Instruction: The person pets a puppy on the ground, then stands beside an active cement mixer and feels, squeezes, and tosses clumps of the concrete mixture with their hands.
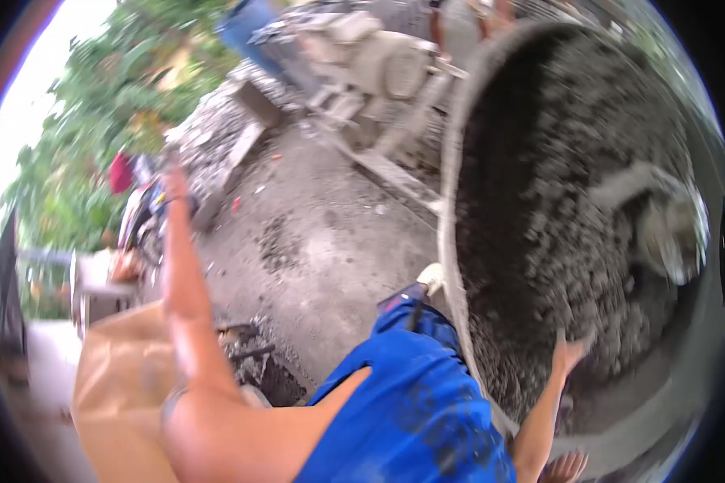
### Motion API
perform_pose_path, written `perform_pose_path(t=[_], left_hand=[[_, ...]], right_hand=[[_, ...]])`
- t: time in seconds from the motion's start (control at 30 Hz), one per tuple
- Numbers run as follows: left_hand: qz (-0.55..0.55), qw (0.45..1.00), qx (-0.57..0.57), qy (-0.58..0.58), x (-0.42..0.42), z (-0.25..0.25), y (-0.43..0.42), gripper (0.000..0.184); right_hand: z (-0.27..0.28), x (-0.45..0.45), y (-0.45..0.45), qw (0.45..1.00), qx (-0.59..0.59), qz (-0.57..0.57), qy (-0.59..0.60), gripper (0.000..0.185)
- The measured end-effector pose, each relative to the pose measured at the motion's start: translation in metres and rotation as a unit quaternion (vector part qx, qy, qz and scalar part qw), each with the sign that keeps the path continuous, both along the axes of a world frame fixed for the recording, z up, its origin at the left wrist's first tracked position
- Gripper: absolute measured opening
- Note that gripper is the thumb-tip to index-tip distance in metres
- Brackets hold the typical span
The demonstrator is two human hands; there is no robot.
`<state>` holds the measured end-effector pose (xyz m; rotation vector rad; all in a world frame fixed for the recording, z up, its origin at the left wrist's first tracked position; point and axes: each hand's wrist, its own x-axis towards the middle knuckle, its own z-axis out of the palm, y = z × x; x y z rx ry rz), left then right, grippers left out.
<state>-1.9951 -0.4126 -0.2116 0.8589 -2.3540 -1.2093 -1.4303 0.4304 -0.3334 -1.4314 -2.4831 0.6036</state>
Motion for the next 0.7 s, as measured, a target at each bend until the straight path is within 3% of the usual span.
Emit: perform_pose_path(t=[0.07,0.1,0.13,0.17,0.2,0.23,0.3,0.33,0.37,0.43,0.5,0.57,0.63,0.7], left_hand=[[-0.155,0.981,-0.114,0.018,-0.042,0.024,0.011,0.053],[-0.102,0.979,0.151,0.088,0.005,0.073,0.145,0.046],[-0.155,0.966,0.186,0.089,0.007,0.063,0.178,0.042],[-0.223,0.944,0.227,0.090,0.005,0.039,0.200,0.039],[-0.285,0.935,0.201,0.057,0.031,0.042,0.261,0.035],[-0.268,0.950,0.157,0.038,0.042,0.042,0.320,0.032],[-0.386,0.921,0.033,0.041,0.059,0.027,0.397,0.026],[-0.466,0.877,-0.014,0.118,0.058,0.014,0.426,0.027],[-0.486,0.867,-0.002,0.108,0.070,0.022,0.465,0.026],[-0.553,0.815,-0.098,0.144,0.080,0.028,0.524,0.028],[-0.662,0.740,-0.051,0.102,0.103,0.055,0.584,0.034],[-0.751,0.656,-0.064,0.046,0.108,0.051,0.620,0.041],[-0.805,0.560,-0.192,0.033,0.097,0.038,0.646,0.049],[-0.788,0.558,-0.253,0.064,0.086,0.028,0.668,0.062]], right_hand=[[-0.025,0.009,0.021,1.000,-0.001,0.001,0.027,0.089],[0.007,-0.010,0.009,0.997,-0.019,-0.060,-0.039,0.094],[0.039,-0.032,0.000,0.990,-0.064,-0.123,-0.033,0.101],[0.032,-0.028,0.009,0.988,-0.065,-0.129,-0.057,0.104],[0.034,-0.028,0.012,0.984,-0.087,-0.135,-0.076,0.104],[0.046,-0.031,0.014,0.984,-0.101,-0.126,-0.077,0.101],[0.044,-0.018,0.027,0.980,-0.120,-0.128,-0.091,0.097],[0.042,-0.011,0.031,0.981,-0.110,-0.119,-0.105,0.092],[0.048,-0.011,0.032,0.977,-0.127,-0.125,-0.117,0.093],[0.051,-0.005,0.032,0.973,-0.142,-0.126,-0.130,0.093],[0.066,-0.010,0.026,0.967,-0.167,-0.136,-0.136,0.093],[0.063,-0.002,0.026,0.967,-0.178,-0.133,-0.126,0.093],[0.073,-0.007,0.023,0.961,-0.235,-0.108,-0.102,0.090],[0.088,-0.020,0.018,0.953,-0.247,-0.100,-0.144,0.085]])
